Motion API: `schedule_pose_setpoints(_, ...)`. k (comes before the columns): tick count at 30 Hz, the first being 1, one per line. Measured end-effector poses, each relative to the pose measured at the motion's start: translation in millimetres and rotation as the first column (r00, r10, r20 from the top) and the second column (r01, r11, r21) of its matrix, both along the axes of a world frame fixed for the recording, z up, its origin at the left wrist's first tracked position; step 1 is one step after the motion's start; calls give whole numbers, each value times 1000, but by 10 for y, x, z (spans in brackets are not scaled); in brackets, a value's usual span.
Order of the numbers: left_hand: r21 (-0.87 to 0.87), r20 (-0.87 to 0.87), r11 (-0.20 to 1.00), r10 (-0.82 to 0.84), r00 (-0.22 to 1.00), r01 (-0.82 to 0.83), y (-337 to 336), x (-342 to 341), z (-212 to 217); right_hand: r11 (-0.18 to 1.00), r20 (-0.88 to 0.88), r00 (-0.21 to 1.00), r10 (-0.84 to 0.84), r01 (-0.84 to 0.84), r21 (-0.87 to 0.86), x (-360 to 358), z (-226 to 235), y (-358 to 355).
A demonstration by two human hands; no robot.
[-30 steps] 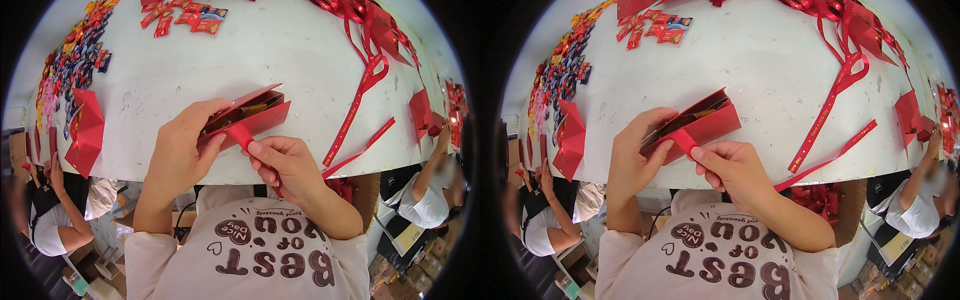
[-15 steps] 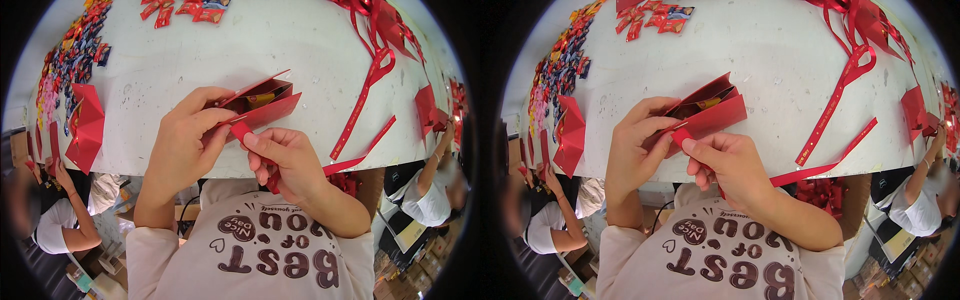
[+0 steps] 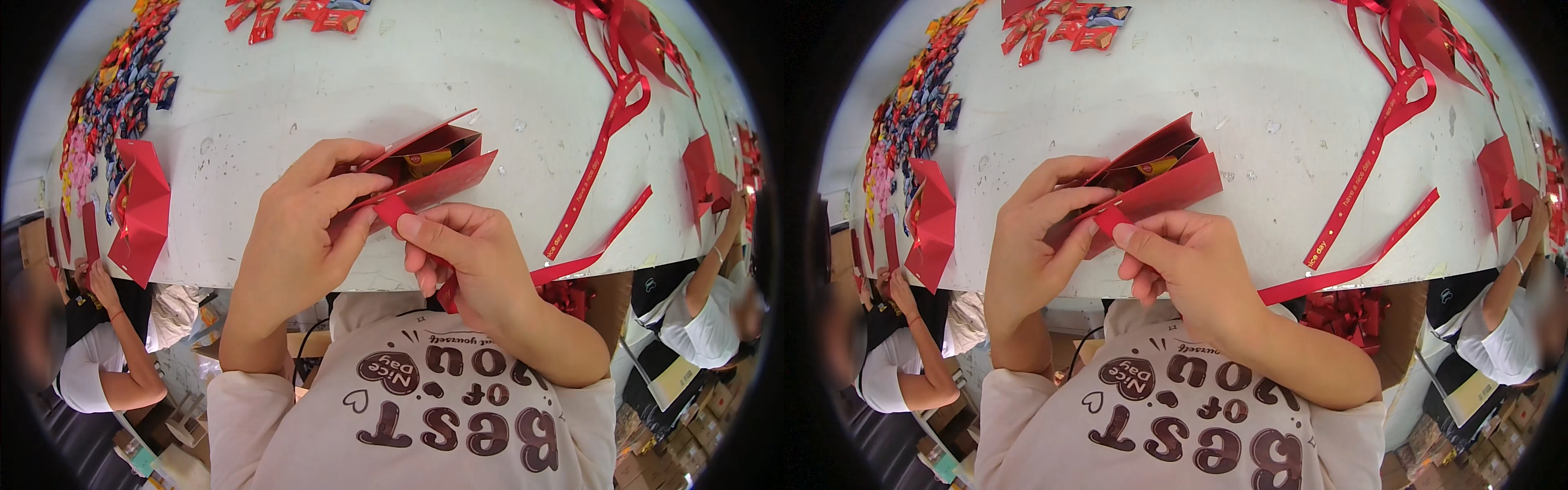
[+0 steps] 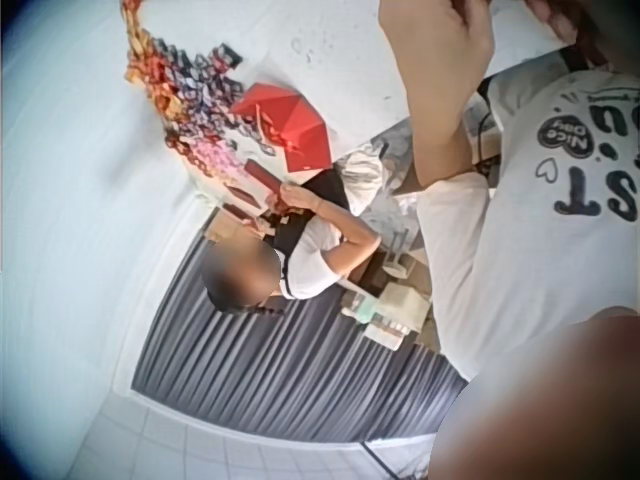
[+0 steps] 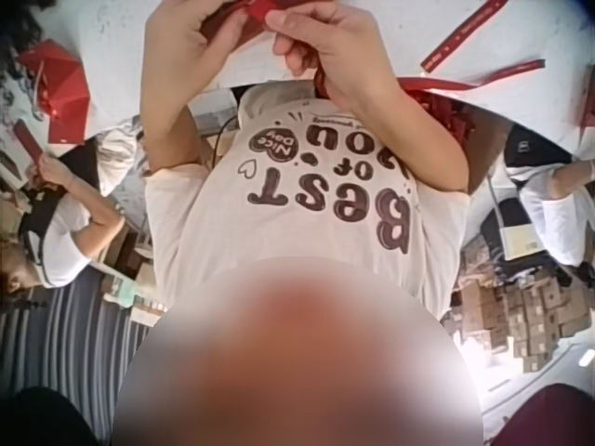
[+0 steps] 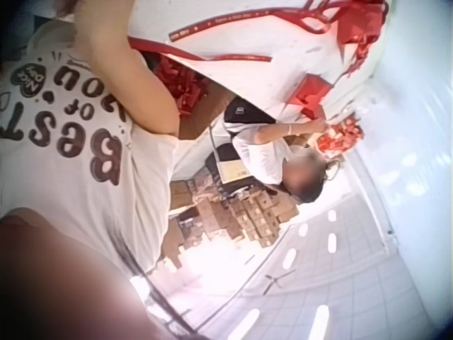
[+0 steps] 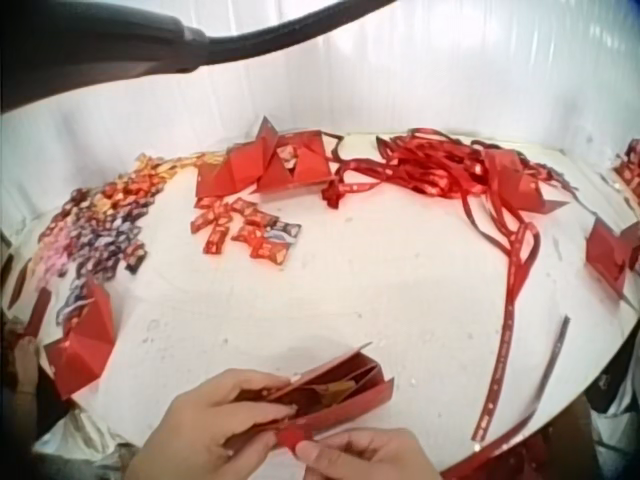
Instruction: The person assembles small red origami-style gift boxes by folding paper, inserting wrapped candies, and tying red ribbons around each box. The finished boxes are placed on the table alongside other completed units.
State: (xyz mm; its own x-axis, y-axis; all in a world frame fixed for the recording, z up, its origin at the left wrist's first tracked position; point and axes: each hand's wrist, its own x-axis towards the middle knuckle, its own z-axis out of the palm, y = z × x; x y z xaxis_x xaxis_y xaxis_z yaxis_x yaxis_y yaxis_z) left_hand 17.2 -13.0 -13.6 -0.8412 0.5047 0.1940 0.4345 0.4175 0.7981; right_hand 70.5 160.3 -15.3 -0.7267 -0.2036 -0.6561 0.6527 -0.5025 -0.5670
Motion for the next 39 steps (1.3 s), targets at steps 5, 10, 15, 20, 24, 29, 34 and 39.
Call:
schedule_pose_setpoints(5,-19,-14,1000,-9,1000,9,13,5,17,999,-7,999,-42,42,34,-19,-18,15)
schedule_pose_setpoints(10,60,90,998,-16,996,11,30,8,43,999,-54,998,-29,28,-16,-9,-42,-13)
schedule_pose_setpoints(15,121,224,993,-36,974,9,10,-39,69,985,-134,990,44,-21,169,11,-30,-43)
schedule_pose_setpoints(20,105,288,963,211,934,-250,72,45,32,252,-641,644,418,596,763,-57,25,-48)
schedule_pose_setpoints(24,100,197,966,216,956,-239,96,35,14,79,-511,586,628,606,791,-251,-27,-55)
schedule_pose_setpoints(29,114,325,955,226,919,-275,26,-44,68,111,-461,591,662,531,840,-417,-108,-109)
schedule_pose_setpoints(34,25,346,988,131,929,-149,-109,-157,125,108,-401,589,702,468,877,-477,-114,-155)
schedule_pose_setpoints(39,43,451,990,98,887,-131,-159,-179,113,107,-422,591,687,492,864,-488,-132,-187)
